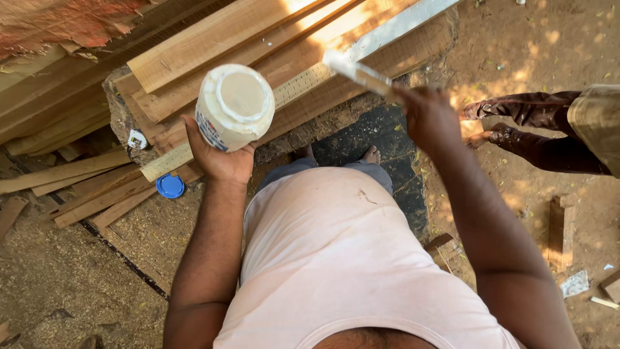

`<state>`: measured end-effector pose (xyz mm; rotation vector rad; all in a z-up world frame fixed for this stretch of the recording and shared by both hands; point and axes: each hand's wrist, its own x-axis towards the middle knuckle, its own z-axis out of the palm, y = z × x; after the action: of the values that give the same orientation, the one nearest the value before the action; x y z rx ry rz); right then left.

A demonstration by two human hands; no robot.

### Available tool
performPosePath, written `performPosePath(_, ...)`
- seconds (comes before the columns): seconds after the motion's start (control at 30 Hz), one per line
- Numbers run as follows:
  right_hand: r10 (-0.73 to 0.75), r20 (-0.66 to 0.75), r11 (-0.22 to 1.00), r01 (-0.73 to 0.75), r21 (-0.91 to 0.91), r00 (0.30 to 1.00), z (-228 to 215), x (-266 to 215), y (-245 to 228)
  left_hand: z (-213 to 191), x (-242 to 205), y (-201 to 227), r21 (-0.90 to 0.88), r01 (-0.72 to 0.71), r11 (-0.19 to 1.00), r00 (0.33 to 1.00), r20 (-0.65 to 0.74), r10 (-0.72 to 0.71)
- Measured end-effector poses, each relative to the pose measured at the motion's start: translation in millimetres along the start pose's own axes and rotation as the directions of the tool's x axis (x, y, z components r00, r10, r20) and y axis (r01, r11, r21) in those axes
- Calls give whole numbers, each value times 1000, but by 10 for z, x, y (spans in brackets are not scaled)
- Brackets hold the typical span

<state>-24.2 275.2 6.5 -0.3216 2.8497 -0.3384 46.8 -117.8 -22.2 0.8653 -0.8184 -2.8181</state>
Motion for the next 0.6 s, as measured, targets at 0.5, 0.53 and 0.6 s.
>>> performPosePath(0.5,-132,24,962,122,244,991,829,-235,-419,-50,-44,-32,-88,19,996,999,28,-17)
performPosePath(0.53,-168,-57,957,177,231,984,846,-194,-380,-33,-52,-41,-93,19,995,999,40,-16)
performPosePath(0.6,-174,-180,958,209,197,968,913,-79,-94,16,-81,-69,-95,34,995,999,42,-31)
